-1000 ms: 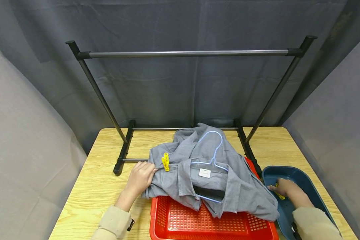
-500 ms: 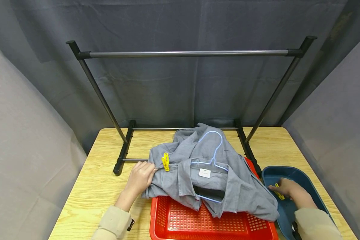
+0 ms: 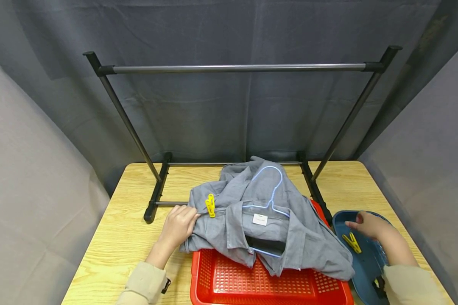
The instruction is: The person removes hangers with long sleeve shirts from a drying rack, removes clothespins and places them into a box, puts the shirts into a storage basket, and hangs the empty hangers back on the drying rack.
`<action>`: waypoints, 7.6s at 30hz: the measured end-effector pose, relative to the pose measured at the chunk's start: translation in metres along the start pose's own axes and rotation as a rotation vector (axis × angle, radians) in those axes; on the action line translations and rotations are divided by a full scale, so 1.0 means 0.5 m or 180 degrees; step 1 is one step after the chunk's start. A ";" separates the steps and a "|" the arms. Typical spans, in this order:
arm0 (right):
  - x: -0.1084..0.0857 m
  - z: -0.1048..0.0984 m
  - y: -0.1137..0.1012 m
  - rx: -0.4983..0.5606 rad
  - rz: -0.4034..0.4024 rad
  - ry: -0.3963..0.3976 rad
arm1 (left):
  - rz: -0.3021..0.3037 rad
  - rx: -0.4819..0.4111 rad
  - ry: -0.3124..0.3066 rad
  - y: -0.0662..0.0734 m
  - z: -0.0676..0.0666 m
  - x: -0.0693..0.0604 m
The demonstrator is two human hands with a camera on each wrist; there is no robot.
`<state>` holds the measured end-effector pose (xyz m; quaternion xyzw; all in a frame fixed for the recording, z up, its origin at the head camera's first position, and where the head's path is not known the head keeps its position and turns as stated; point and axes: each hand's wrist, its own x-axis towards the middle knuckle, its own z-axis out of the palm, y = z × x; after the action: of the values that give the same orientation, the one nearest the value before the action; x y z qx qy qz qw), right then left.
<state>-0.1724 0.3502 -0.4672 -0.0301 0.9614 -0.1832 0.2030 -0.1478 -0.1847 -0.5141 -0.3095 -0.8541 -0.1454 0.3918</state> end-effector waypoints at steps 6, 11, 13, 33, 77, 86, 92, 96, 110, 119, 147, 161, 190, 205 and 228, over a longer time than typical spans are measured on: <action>-0.027 -0.044 -0.078 -0.0013 -0.0237 0.0422 | 0.0009 -0.0003 0.0024 0.000 -0.001 0.001; -0.053 -0.066 -0.160 -0.0135 -0.0463 0.0740 | -0.0008 -0.0001 0.0011 0.001 -0.002 0.001; -0.065 -0.073 -0.195 -0.0173 -0.0546 0.0840 | -0.0015 -0.0007 0.0011 0.001 -0.001 0.001; -0.123 -0.075 -0.414 0.0029 -0.1793 0.1261 | -0.0035 -0.0018 0.0034 0.005 -0.001 0.001; 0.010 0.037 -0.649 -0.0408 -0.2285 0.0516 | -0.0102 -0.0013 0.0016 0.008 0.003 -0.003; 0.028 0.062 -0.662 -0.0517 -0.2263 0.0479 | -0.0118 -0.0028 0.0016 0.009 0.001 -0.002; 0.036 0.079 -0.667 -0.0555 -0.2229 0.0495 | -0.0164 -0.0067 -0.0037 0.011 -0.001 0.000; 0.040 0.087 -0.672 -0.0579 -0.2191 0.0494 | -0.0147 -0.0060 -0.0025 0.010 0.000 0.000; 0.047 0.099 -0.676 -0.0718 -0.2271 0.0452 | -0.0102 -0.0040 -0.0009 0.009 0.004 -0.003; 0.046 0.099 -0.674 -0.0629 -0.2553 0.0463 | -0.0102 -0.0020 -0.0015 0.010 0.003 -0.004; 0.041 0.101 -0.669 0.0065 -0.2845 0.0873 | -0.0110 -0.0032 0.0065 0.009 0.008 -0.006; 0.008 0.069 -0.659 0.0346 -0.2777 0.0928 | -0.0127 -0.0047 0.0031 0.008 0.006 -0.006; -0.086 -0.037 -0.508 0.1022 -0.2395 0.1579 | -0.0063 0.0004 0.0075 0.009 0.008 -0.008; -0.102 -0.049 -0.400 0.1025 -0.1949 0.2228 | -0.0065 0.0001 0.0093 0.008 0.009 -0.009; -0.125 -0.020 -0.235 0.1216 -0.0968 0.2448 | -0.0086 0.0006 0.0075 0.009 0.007 -0.010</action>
<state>-0.1211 0.2525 -0.3921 -0.0628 0.9005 -0.3829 -0.1961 -0.1445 -0.1815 -0.5202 -0.2958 -0.8537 -0.1535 0.4001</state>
